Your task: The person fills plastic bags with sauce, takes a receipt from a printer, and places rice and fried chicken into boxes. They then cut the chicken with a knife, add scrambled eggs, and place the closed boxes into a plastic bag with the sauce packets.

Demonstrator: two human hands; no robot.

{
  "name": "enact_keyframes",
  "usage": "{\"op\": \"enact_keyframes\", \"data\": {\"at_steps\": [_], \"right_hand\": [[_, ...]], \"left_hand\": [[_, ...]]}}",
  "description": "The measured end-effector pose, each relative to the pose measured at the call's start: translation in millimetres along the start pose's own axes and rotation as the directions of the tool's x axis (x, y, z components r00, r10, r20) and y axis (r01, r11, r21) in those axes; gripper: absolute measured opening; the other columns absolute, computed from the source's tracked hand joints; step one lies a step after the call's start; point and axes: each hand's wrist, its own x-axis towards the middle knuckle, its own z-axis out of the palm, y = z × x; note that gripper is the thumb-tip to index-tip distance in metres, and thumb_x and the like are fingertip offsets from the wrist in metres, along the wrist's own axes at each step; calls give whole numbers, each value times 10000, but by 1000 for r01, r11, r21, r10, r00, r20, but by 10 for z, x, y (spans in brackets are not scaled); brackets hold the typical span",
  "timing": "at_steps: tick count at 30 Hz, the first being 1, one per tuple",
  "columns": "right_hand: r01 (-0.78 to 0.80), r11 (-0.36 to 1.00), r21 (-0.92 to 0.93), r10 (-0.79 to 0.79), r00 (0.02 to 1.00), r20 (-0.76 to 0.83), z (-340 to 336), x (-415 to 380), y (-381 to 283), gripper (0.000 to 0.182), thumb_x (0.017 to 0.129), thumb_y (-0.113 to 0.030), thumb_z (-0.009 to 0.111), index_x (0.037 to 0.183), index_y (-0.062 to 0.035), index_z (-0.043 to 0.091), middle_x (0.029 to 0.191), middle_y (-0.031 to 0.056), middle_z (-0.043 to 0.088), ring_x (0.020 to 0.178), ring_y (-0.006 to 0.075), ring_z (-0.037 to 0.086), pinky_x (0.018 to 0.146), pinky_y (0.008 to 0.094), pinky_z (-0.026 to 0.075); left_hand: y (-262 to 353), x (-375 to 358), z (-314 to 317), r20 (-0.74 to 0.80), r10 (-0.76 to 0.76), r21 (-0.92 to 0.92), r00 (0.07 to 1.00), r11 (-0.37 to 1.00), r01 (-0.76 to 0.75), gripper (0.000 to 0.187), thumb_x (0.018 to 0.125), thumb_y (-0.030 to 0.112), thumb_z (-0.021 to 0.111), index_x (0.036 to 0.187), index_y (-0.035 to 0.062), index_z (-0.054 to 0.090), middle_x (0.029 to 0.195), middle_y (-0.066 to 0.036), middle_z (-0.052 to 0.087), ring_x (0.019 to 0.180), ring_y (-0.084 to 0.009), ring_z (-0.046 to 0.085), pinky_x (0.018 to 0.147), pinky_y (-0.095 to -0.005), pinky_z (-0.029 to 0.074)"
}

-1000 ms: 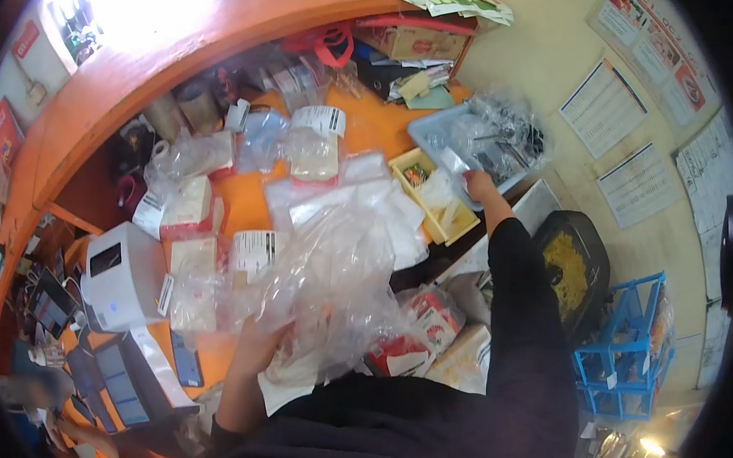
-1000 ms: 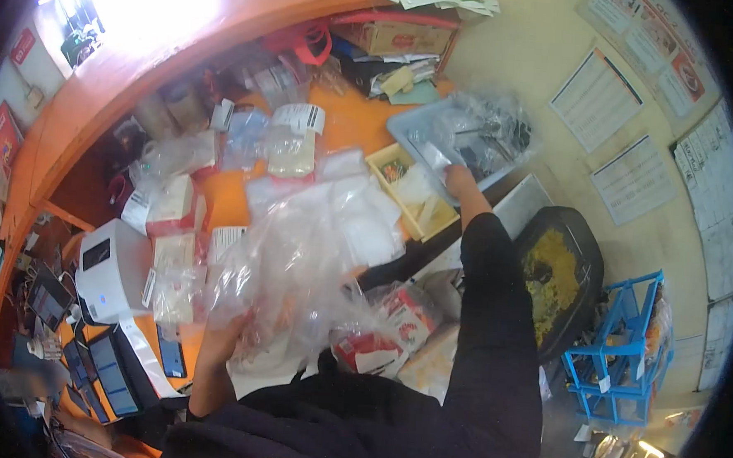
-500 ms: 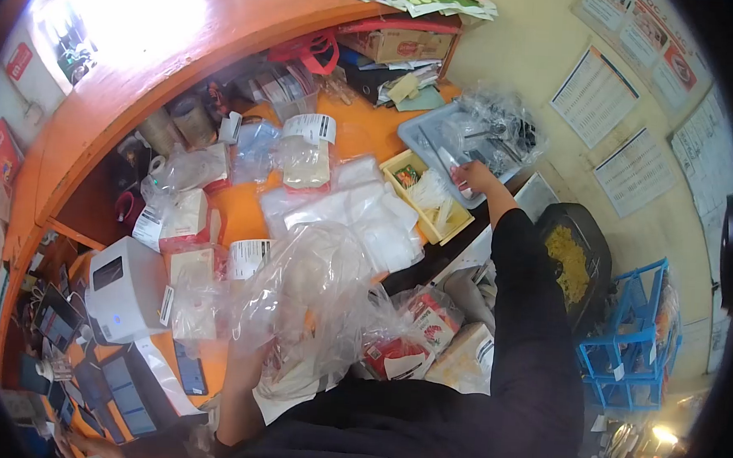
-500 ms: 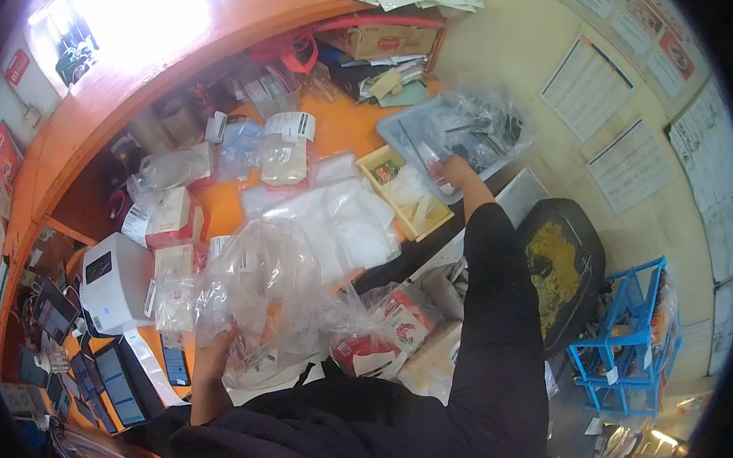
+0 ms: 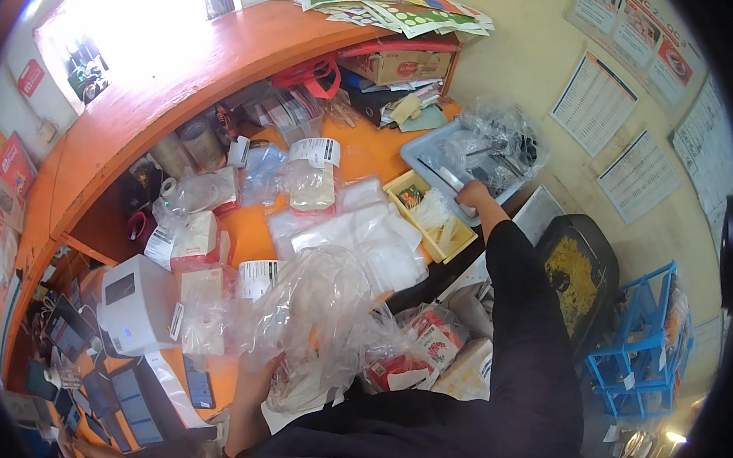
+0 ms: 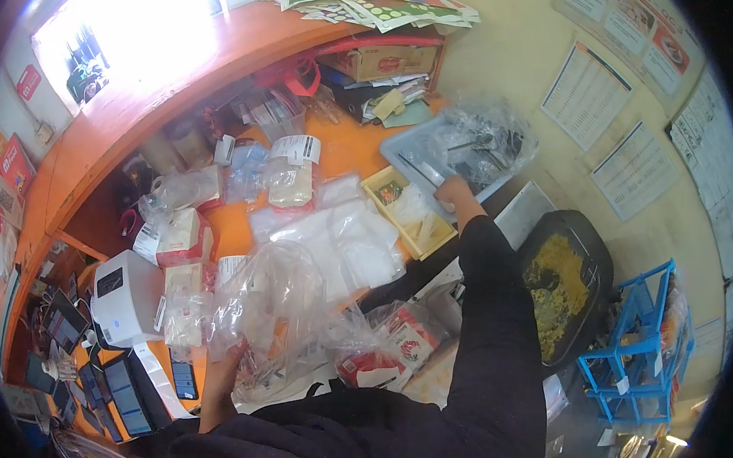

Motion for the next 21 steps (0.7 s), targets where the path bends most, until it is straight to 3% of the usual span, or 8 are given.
{"op": "enact_keyframes", "data": {"at_steps": [2,3,7,10,13,17,19,21], "right_hand": [[-226,906,359,256,966,-39,-725,-695,-369,436,699,-368,724,991,-45,701,995,170,677,940,312,650,842,398,502],[-239,809,538,355,927,-123,-591,-622,-268,430,620,-287,807,973,-62,710,966,136,688,891,289,661,820,389,508],[21,524,851,395,880,-265,-572,-543,-104,451,582,-112,835,1003,-88,674,846,96,676,791,213,657,734,318,507],[0,686,727,383,850,-361,-910,-875,-170,449,608,-108,828,1016,-59,646,817,73,664,755,188,650,702,317,504],[45,560,827,461,813,-356,-1002,-933,-145,391,670,-118,804,1012,-38,631,788,55,655,730,162,643,671,311,502],[189,208,960,382,888,-258,-1255,-1197,-277,311,791,-91,713,1066,-23,585,851,57,652,757,137,633,667,265,502],[290,-22,957,303,914,-270,-1647,-1692,-673,273,855,-57,648,1113,-39,559,909,46,648,775,111,619,685,220,494],[398,-127,909,197,908,-370,-2104,-2392,-1213,248,874,-36,616,1113,-26,549,914,38,648,782,117,623,711,224,504]], "left_hand": [[-61,31,-36,-11,6,51,1000,999,-5,227,841,143,641,1008,-6,607,770,-27,605,627,-106,538,539,-258,417],[-101,50,-60,-15,-8,82,1000,997,9,232,841,146,641,1013,-7,608,772,-27,606,627,-106,538,538,-259,417],[-124,58,-81,-9,-20,99,1000,995,20,237,843,148,637,1018,-10,612,790,-31,609,629,-108,541,540,-261,420],[25,15,30,-3,-19,4,1000,1000,19,224,850,132,623,1021,-13,611,822,-44,615,661,-112,547,545,-266,427],[-17,26,19,-10,26,23,1000,999,-26,221,864,114,611,1045,-12,601,865,-55,618,719,-118,557,585,-269,447],[226,-67,178,-66,8,-88,998,996,-14,235,885,125,607,1077,-8,587,909,-50,616,786,-121,563,675,-264,465],[310,-69,234,-31,-22,-151,999,988,17,235,892,140,607,1079,-2,591,910,-40,614,788,-119,564,704,-257,461],[343,-59,304,9,32,-160,999,987,-30,228,903,158,601,1075,9,595,892,-23,607,783,-109,561,706,-249,458]]}}
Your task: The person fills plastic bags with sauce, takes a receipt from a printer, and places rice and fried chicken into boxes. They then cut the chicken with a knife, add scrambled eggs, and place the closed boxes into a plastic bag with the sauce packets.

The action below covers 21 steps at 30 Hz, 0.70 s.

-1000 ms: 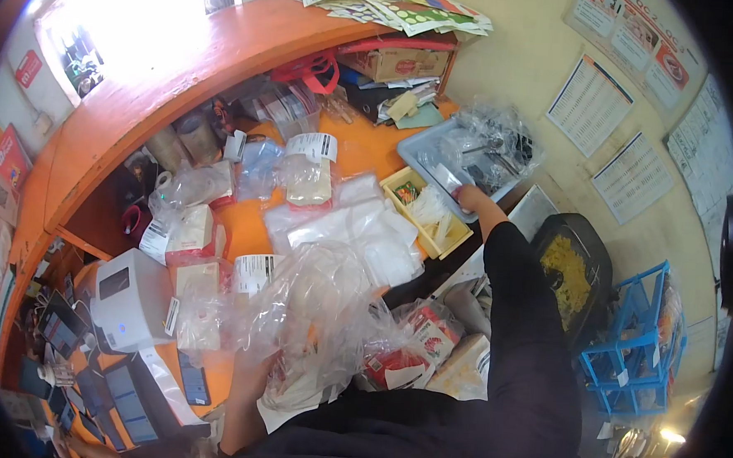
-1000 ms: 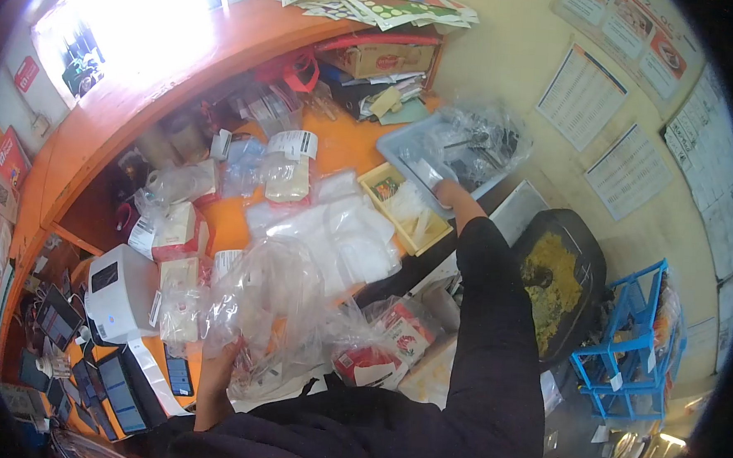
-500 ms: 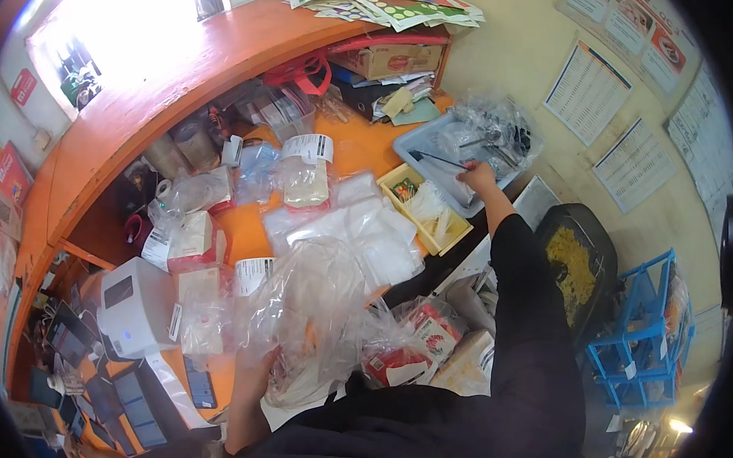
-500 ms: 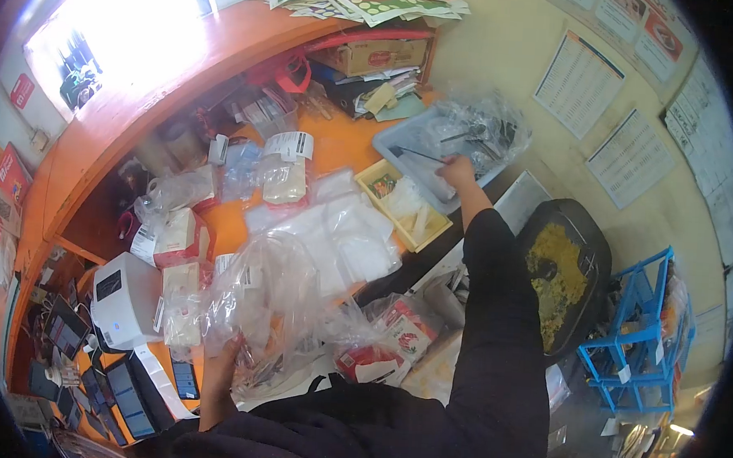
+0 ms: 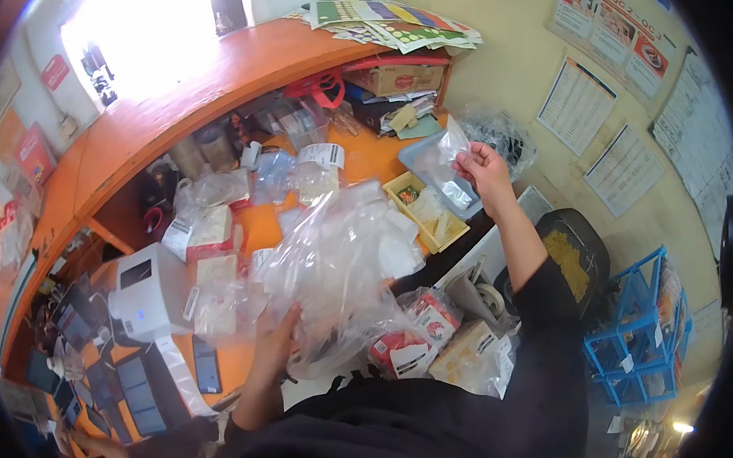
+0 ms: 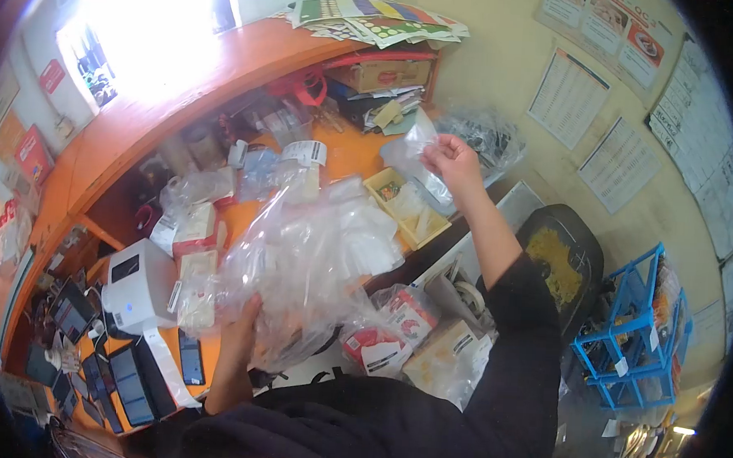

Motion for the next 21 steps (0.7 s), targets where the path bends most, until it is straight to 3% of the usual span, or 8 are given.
{"op": "enact_keyframes", "data": {"at_steps": [2,4,6,8,10,14,19,21], "right_hand": [[201,979,20,-202,970,137,383,-614,-394,201,879,-39,613,1073,-21,563,919,17,648,815,117,626,732,224,507],[350,915,-201,-295,920,258,694,-1332,-691,163,825,-18,644,981,-30,597,896,31,650,815,161,638,704,258,508],[863,406,-302,-581,498,644,812,-1827,-968,172,730,2,668,888,-41,616,857,50,642,862,230,631,728,333,494],[952,133,-276,-549,303,779,904,-2227,-1058,194,664,-22,652,849,-72,621,888,62,622,957,256,599,799,377,466],[926,124,-356,-454,372,809,838,-2537,-984,192,672,-47,645,862,-67,625,892,58,613,993,242,581,824,378,452],[887,141,-440,-385,459,801,545,-3033,-988,217,689,-58,661,905,-67,634,909,66,598,1002,268,568,818,402,446],[906,64,-417,-531,385,755,-49,-3800,-1286,248,692,-73,644,938,-103,648,933,47,596,951,265,571,796,384,438],[883,80,-462,-669,392,632,-577,-4250,-1337,287,679,-73,665,961,-125,653,936,43,596,924,265,572,782,377,434]], "left_hand": [[55,-19,103,84,87,52,993,994,-91,203,916,178,588,1047,23,598,861,-1,598,774,-95,553,687,-239,454],[196,-119,256,193,125,71,973,987,-141,184,924,198,579,1009,35,594,844,11,597,770,-85,549,671,-234,449],[234,-273,370,328,279,144,903,930,-340,172,914,180,595,1011,40,575,866,4,607,788,-84,559,684,-236,454],[219,-485,489,414,361,86,835,898,-431,200,890,128,619,1055,38,551,917,-10,615,833,-88,572,726,-242,466],[288,-765,688,435,313,-178,844,949,-260,265,867,77,633,1107,33,530,967,-19,615,883,-91,577,770,-248,473],[117,-1098,798,471,309,-293,826,938,-184,411,793,-23,655,1174,30,509,1062,-34,598,979,-95,554,827,-261,464],[-72,-1614,998,320,410,-210,854,910,-358,426,748,-41,677,1133,38,512,1022,-24,592,967,-97,553,856,-269,447],[-353,-1638,1009,347,549,44,761,800,-598,405,739,-42,677,1094,45,503,1031,-41,579,978,-123,558,848,-277,459]]}}
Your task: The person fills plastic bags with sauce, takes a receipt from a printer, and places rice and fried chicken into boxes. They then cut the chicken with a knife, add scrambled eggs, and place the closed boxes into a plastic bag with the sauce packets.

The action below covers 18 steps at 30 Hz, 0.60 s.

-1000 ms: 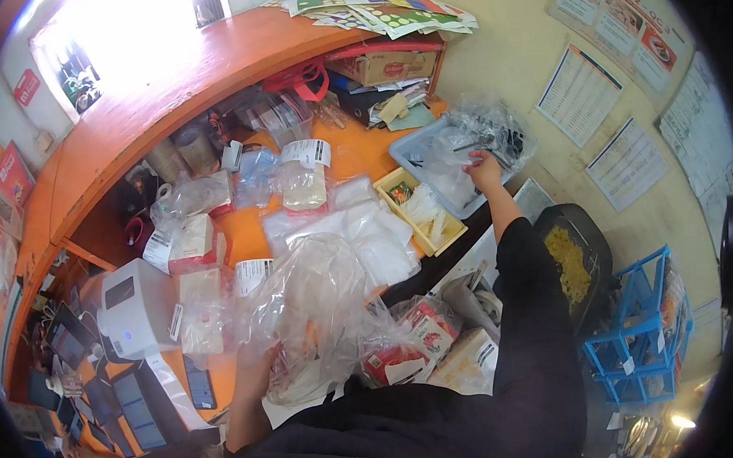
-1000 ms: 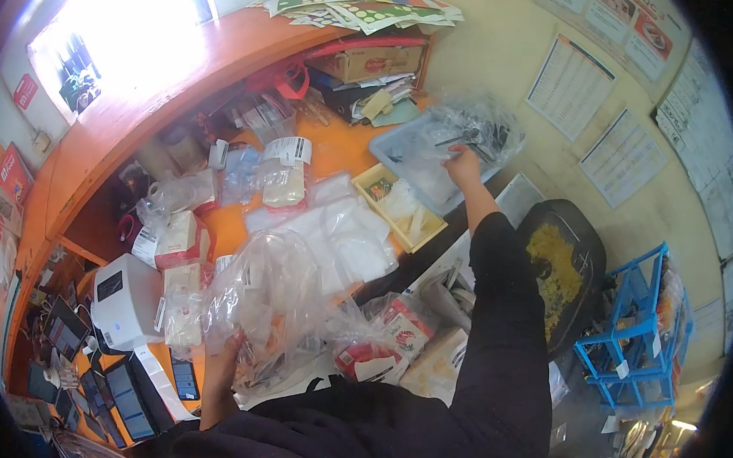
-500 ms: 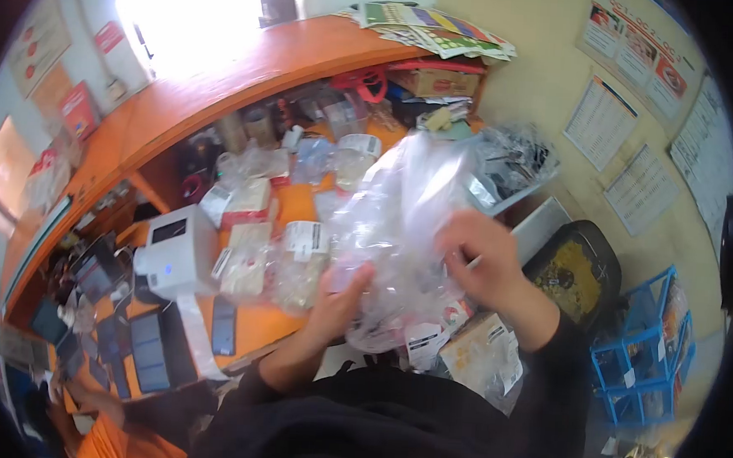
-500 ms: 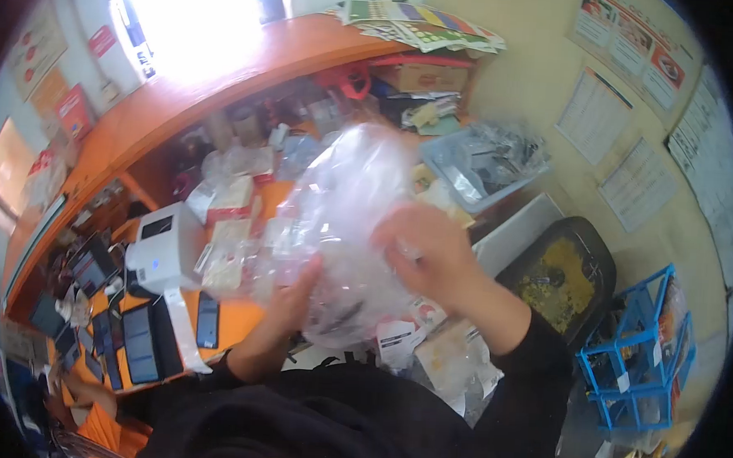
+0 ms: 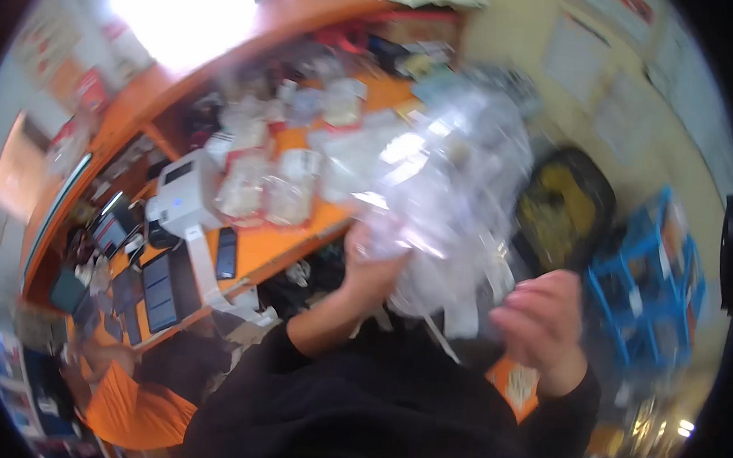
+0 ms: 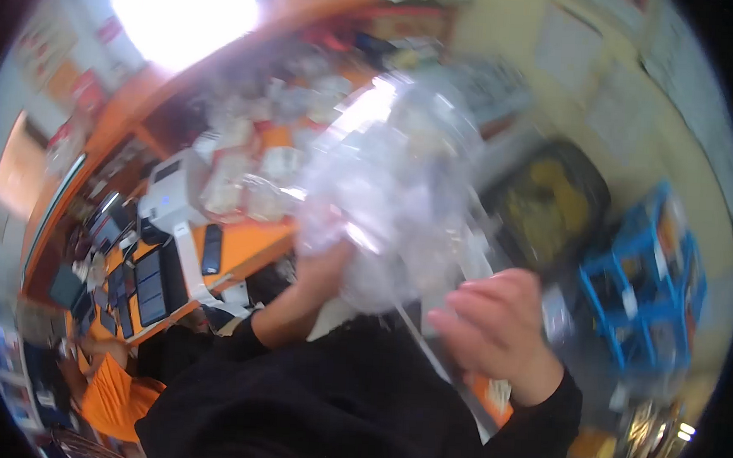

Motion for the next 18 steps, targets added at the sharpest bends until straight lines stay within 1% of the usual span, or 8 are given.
{"op": "enact_keyframes", "data": {"at_steps": [2,4,7,10,13,16,17,18], "right_hand": [[-253,966,-55,245,962,-117,-474,-450,-139,273,681,-92,703,948,-130,665,947,39,609,876,272,576,767,371,435],[-687,645,-333,741,670,53,-1088,-1162,-362,380,693,-121,733,1057,-124,624,1034,48,608,961,304,565,789,428,434],[-746,311,-589,939,144,313,-1378,-2260,-754,752,622,-200,820,1287,-159,470,1260,81,524,1171,347,482,918,533,395],[-575,191,-796,882,-256,397,-1374,-2985,-1201,1230,459,-336,896,1457,-207,190,1452,93,330,1356,342,280,1050,627,235],[-512,148,-846,865,-348,362,-1478,-3520,-1498,1432,333,-371,919,1482,-255,72,1500,92,225,1390,336,213,1090,617,178],[-461,214,-861,892,-269,365,-1582,-3844,-1465,1452,326,-385,922,1487,-273,57,1496,99,223,1396,328,203,1088,620,175],[-481,270,-834,921,-124,370,-1585,-3953,-1436,1378,351,-320,918,1477,-264,125,1414,114,320,1340,346,288,1080,577,230],[-527,271,-805,910,-132,393,-1612,-3967,-1378,1315,383,-274,898,1469,-257,156,1377,116,347,1310,347,319,1073,558,247]], "left_hand": [[-181,-138,100,8,125,207,992,971,-124,389,750,-22,663,1092,47,492,1052,-57,568,994,-142,559,853,-287,464],[-277,-444,488,97,-59,-69,994,995,66,382,779,20,635,1127,42,479,1084,-73,559,1014,-157,557,871,-299,463],[-404,-811,951,253,-303,-402,919,831,385,384,824,82,595,1180,35,458,1132,-96,547,1045,-179,554,898,-316,462],[-541,-1232,1537,447,-402,-501,799,627,596,400,869,144,554,1233,28,438,1181,-120,534,1076,-201,551,925,-334,460],[-564,-1526,1957,612,-397,-516,684,455,726,427,913,207,513,1286,20,417,1229,-143,522,1106,-222,548,951,-352,459],[-484,-1524,2236,793,-292,-481,534,238,844,464,958,269,472,1338,13,397,1277,-166,509,1137,-244,545,978,-369,457],[-416,-1478,2369,853,-283,-450,439,29,893,465,958,273,469,1336,12,397,1278,-164,508,1142,-243,541,982,-369,452],[-391,-1402,2478,903,-250,-396,348,-178,901,466,959,278,466,1334,10,397,1279,-161,507,1147,-241,537,987,-368,448]]}}
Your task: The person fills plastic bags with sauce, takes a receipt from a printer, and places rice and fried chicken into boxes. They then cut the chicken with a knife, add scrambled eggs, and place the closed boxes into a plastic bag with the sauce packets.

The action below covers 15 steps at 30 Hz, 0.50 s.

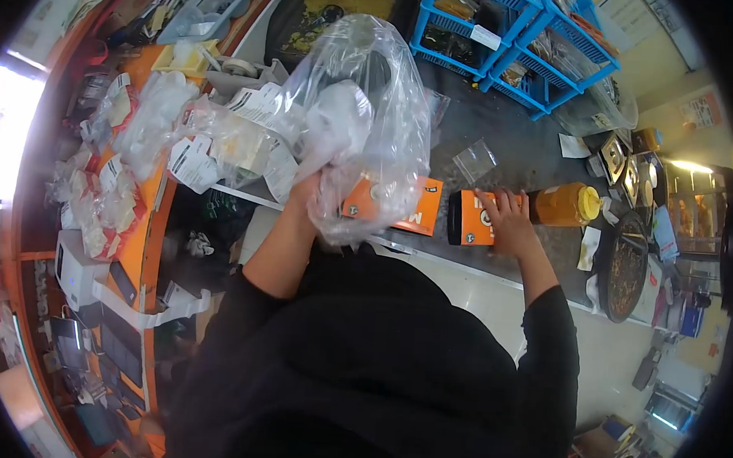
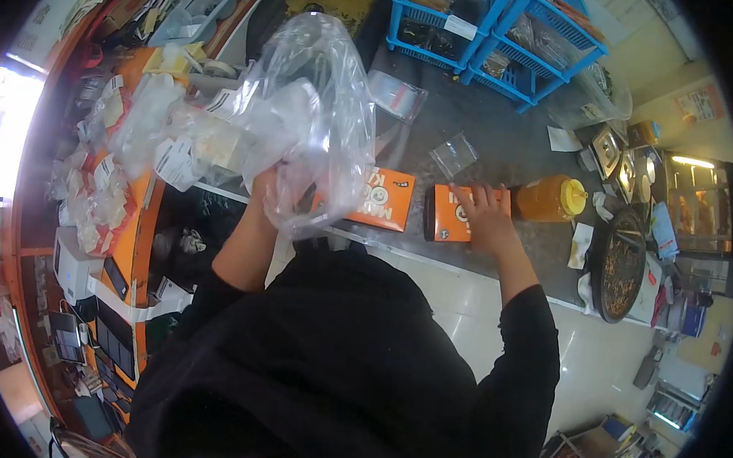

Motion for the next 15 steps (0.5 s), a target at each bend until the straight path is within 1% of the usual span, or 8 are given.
{"op": "enact_keyframes", "data": {"at_steps": [2,4,5,8,9,12,13,15], "right_hand": [[36,994,104,-39,999,29,-66,104,32,1194,447,-181,859,1453,-245,219,1302,122,400,1250,348,381,1058,522,281],[27,970,240,-28,1000,0,-146,111,51,1147,440,-128,828,1433,-235,264,1221,127,428,1183,350,416,1029,493,314],[26,954,300,-23,1000,-15,-222,117,71,1125,436,-102,812,1423,-229,286,1181,129,442,1150,351,433,1015,478,331],[66,865,497,-13,994,-110,-711,97,9,1153,417,-95,830,1424,-194,276,1218,138,436,1184,360,418,1034,450,329],[199,804,560,-73,968,-239,-875,144,-25,1152,420,-91,831,1423,-175,272,1234,140,429,1198,356,413,1039,441,327],[551,559,620,-146,801,-580,-1346,484,-224,1150,432,-97,845,1419,-108,256,1285,145,403,1247,329,392,1059,411,314],[637,481,603,-139,734,-665,-1475,655,-354,1151,439,-112,856,1416,-80,248,1305,145,392,1268,312,381,1067,397,307],[706,396,587,-188,689,-700,-1639,1072,-648,1296,431,-184,907,1457,-102,120,1449,113,282,1343,283,299,1106,409,250]], "left_hand": [[93,218,-39,163,63,-12,985,998,-62,407,939,249,486,1274,21,441,1154,-129,565,1045,-224,573,914,-359,480],[96,441,65,-97,249,165,964,959,-231,326,895,140,551,1185,6,489,999,-102,616,892,-189,621,785,-322,539],[181,582,-213,-77,194,238,978,956,-171,349,861,78,584,1191,5,498,1005,-93,616,928,-196,620,787,-309,534],[166,792,-370,-226,379,600,897,780,-178,365,840,36,597,1192,1,507,1025,-88,615,913,-195,625,757,-298,532],[190,853,-667,-241,348,644,906,756,-119,341,825,5,603,1159,-14,539,1009,-90,624,881,-196,633,733,-298,532],[207,819,-858,-376,339,673,862,739,3,293,823,13,618,1109,-26,572,987,-100,636,846,-194,641,718,-295,533],[192,808,-943,-337,425,761,840,648,-23,247,835,55,621,1069,-25,600,964,-89,642,815,-177,635,708,-295,522],[145,702,-656,-376,464,778,802,628,1,220,799,45,633,1016,10,623,871,-37,633,729,-140,596,626,-281,481]]}}
